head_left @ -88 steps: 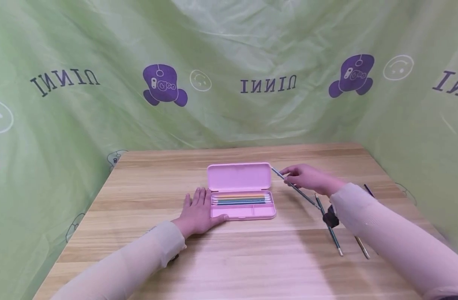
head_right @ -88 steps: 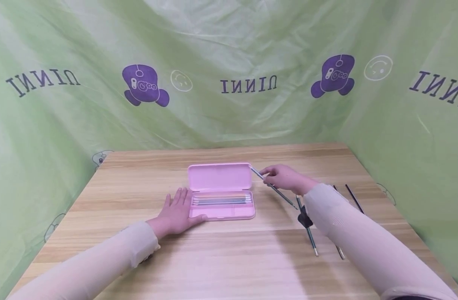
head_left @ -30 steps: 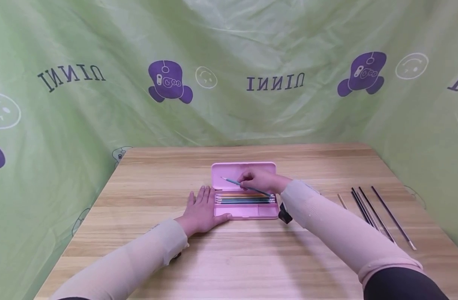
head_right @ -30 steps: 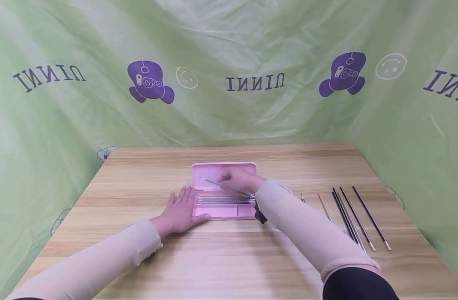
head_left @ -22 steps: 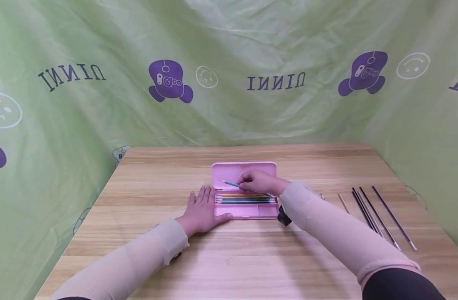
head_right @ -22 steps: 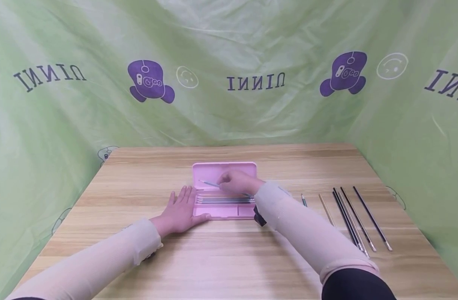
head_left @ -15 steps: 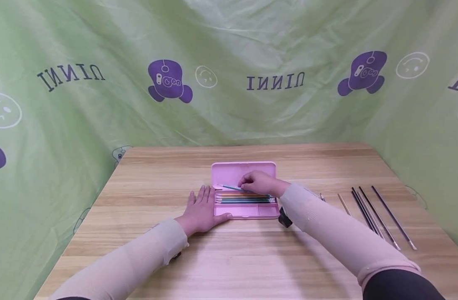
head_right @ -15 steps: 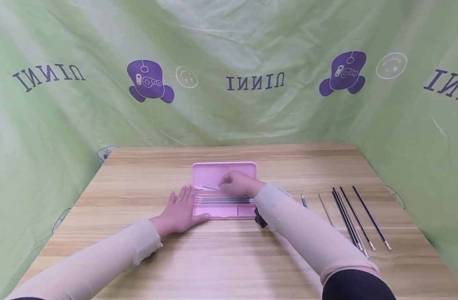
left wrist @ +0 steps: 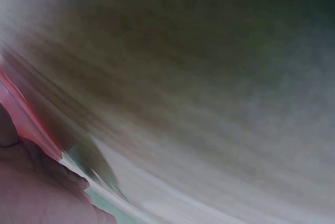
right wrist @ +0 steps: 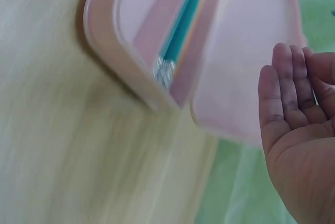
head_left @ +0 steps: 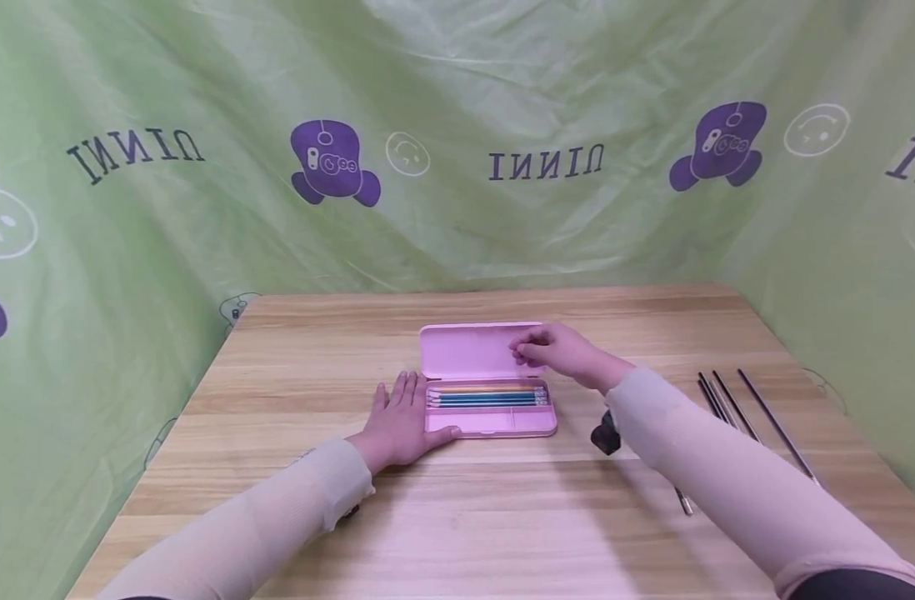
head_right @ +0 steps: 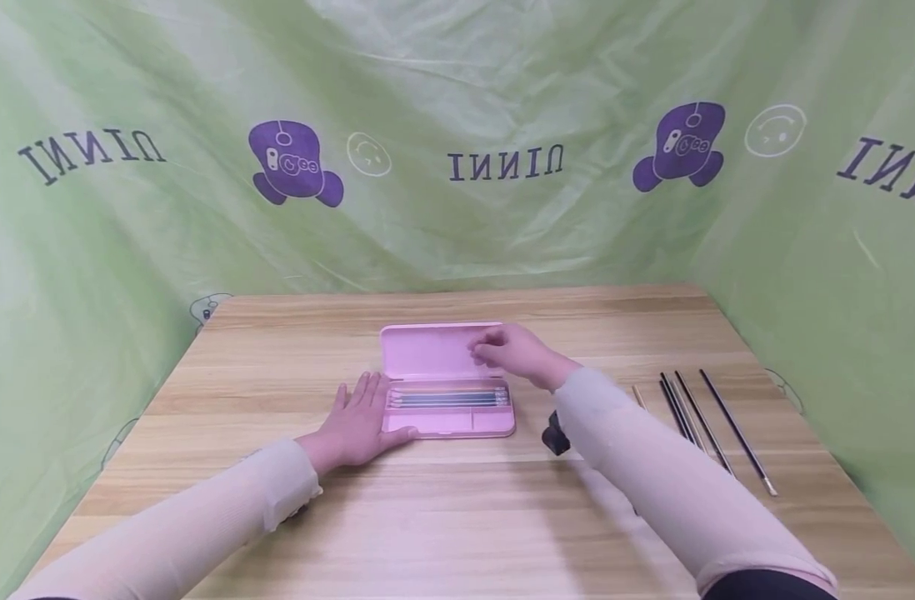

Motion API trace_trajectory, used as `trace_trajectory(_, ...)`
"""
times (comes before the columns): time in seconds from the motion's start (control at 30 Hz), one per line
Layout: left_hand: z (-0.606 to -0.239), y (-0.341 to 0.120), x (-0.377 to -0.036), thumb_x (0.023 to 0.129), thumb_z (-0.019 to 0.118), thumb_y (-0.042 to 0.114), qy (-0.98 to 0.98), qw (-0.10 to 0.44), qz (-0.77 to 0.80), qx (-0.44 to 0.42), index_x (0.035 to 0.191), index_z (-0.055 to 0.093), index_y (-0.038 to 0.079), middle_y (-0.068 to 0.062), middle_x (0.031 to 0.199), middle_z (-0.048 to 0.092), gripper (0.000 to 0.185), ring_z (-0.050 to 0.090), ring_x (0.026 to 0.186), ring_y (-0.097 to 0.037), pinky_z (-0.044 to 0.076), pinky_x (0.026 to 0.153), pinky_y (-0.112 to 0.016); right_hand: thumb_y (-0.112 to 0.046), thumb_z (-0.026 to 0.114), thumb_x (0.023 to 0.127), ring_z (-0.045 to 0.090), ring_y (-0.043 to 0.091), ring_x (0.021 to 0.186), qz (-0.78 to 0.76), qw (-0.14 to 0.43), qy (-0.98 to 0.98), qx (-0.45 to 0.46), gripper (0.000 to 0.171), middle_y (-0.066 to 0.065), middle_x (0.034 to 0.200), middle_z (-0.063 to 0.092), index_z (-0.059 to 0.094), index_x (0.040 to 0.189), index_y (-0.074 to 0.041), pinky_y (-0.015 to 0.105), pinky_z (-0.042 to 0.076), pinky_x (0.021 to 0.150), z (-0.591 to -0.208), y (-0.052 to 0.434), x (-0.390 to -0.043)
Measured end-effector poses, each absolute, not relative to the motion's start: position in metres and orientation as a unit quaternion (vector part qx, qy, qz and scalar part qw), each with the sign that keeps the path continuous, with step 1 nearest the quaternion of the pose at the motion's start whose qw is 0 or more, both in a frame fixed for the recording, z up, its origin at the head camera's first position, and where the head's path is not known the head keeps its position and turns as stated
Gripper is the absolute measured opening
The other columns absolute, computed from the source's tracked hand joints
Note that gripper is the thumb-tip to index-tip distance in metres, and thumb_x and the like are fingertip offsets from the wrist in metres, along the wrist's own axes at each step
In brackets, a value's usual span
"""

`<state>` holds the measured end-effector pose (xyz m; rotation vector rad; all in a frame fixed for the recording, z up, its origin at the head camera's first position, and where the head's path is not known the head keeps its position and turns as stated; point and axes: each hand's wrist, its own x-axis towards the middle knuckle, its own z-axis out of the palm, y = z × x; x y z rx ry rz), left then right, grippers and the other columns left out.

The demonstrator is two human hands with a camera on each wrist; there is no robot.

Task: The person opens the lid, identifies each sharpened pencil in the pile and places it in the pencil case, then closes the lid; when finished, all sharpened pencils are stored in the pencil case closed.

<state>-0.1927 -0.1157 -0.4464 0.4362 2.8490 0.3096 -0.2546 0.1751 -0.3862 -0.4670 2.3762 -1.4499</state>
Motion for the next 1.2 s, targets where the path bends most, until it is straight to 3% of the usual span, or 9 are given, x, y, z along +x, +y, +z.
trace_trajectory(0.23, -0.455, -0.117, -0.194, 0.095, 0.049, 0.074, 0.975, 0.115, 0.114, 0.151, 0.163, 0.01, -0.005, -0.026, 0.169, 0.009, 0.112, 0.002, 0.157, -0.039, -0.005, 0.122, -0.059, -0.005, 0.049, 0.108, 0.066, 0.02, 0.109, -0.57, 0.123, 0.804, -0.117, 0.039, 0.029, 0.125, 0.064, 0.049, 0.137, 0.021, 0.035, 0.053, 0.101, -0.381, 0.224, -0.244)
trace_trajectory(0.5, -0.45, -0.119, -0.193, 0.095, 0.049, 0.075, 0.975, 0.12, 0.107, 0.154, 0.163, 0.011, -0.006, -0.026, 0.169, 0.01, 0.112, 0.004, 0.157, -0.04, -0.003, 0.122, -0.06, -0.011, 0.048, 0.111, 0.066, -0.001, 0.101, -0.665, 0.078, 0.741, -0.046, 0.051, -0.01, 0.108, 0.067, 0.032, 0.146, 0.023, 0.02, 0.052, 0.095, -0.394, 0.284, -0.218)
trace_trajectory(0.7, -0.456, -0.119, -0.196, 0.095, 0.048, 0.076, 0.975, 0.116, 0.111, 0.154, 0.163, 0.009, -0.004, -0.026, 0.169, 0.008, 0.112, 0.002, 0.156, -0.04, -0.004, 0.122, -0.061, -0.011, 0.054, 0.109, 0.065, -0.002, 0.105, -0.715, 0.071, 0.695, -0.004, 0.064, -0.013, 0.108, 0.066, 0.019, 0.15, 0.023, 0.018, 0.051, 0.095, -0.413, 0.315, -0.191)
trace_trajectory(0.77, -0.457, -0.119, -0.197, 0.095, 0.046, 0.078, 0.975, 0.12, 0.111, 0.154, 0.164, 0.007, -0.003, -0.025, 0.169, 0.005, 0.113, 0.0, 0.157, -0.039, -0.005, 0.122, -0.061, -0.013, 0.055, 0.108, 0.064, -0.002, 0.105, -0.705, 0.069, 0.706, 0.018, 0.067, -0.009, 0.113, 0.065, 0.018, 0.152, 0.022, 0.019, 0.051, 0.095, -0.42, 0.32, -0.18)
trace_trajectory(0.83, -0.457, -0.119, -0.197, 0.095, 0.046, 0.077, 0.975, 0.118, 0.11, 0.155, 0.163, 0.007, -0.004, -0.026, 0.169, 0.006, 0.114, 0.0, 0.156, -0.04, -0.004, 0.122, -0.061, -0.019, 0.055, 0.109, 0.063, -0.003, 0.104, -0.661, 0.07, 0.746, 0.042, 0.068, 0.007, 0.123, 0.065, 0.02, 0.154, 0.019, 0.023, 0.05, 0.099, -0.425, 0.322, -0.169)
trace_trajectory(0.9, -0.454, -0.118, -0.197, 0.095, 0.046, 0.078, 0.975, 0.119, 0.106, 0.155, 0.163, 0.007, -0.005, -0.026, 0.169, 0.006, 0.114, 0.0, 0.156, -0.039, -0.004, 0.122, -0.06, -0.023, 0.054, 0.109, 0.061, -0.004, 0.103, -0.617, 0.068, 0.781, 0.067, 0.068, 0.023, 0.137, 0.058, 0.022, 0.155, 0.016, 0.022, 0.049, 0.099, -0.429, 0.322, -0.16)
trace_trajectory(1.03, -0.448, -0.117, -0.196, 0.095, 0.048, 0.075, 0.975, 0.12, 0.106, 0.152, 0.162, 0.008, -0.007, -0.027, 0.168, 0.007, 0.113, 0.002, 0.156, -0.04, -0.003, 0.122, -0.06, -0.021, 0.053, 0.109, 0.058, -0.007, 0.096, -0.572, 0.057, 0.811, 0.108, 0.064, 0.035, 0.15, 0.042, 0.026, 0.155, 0.014, 0.019, 0.051, 0.093, -0.436, 0.318, -0.151)
trace_trajectory(1.1, -0.448, -0.117, -0.196, 0.095, 0.049, 0.075, 0.975, 0.12, 0.108, 0.152, 0.162, 0.008, -0.007, -0.028, 0.168, 0.007, 0.113, 0.002, 0.156, -0.041, -0.004, 0.122, -0.059, -0.018, 0.054, 0.109, 0.061, 0.0, 0.1, -0.567, 0.053, 0.813, 0.123, 0.063, 0.036, 0.15, 0.043, 0.027, 0.154, 0.015, 0.013, 0.051, 0.085, -0.44, 0.315, -0.148)
trace_trajectory(1.2, -0.451, -0.116, -0.196, 0.095, 0.05, 0.075, 0.975, 0.119, 0.114, 0.152, 0.162, 0.009, -0.006, -0.029, 0.168, 0.008, 0.113, 0.003, 0.156, -0.042, -0.004, 0.122, -0.059, -0.019, 0.055, 0.108, 0.06, 0.023, 0.12, -0.548, 0.056, 0.824, 0.132, 0.063, 0.036, 0.152, 0.039, 0.028, 0.153, 0.015, 0.011, 0.05, 0.086, -0.445, 0.313, -0.144)
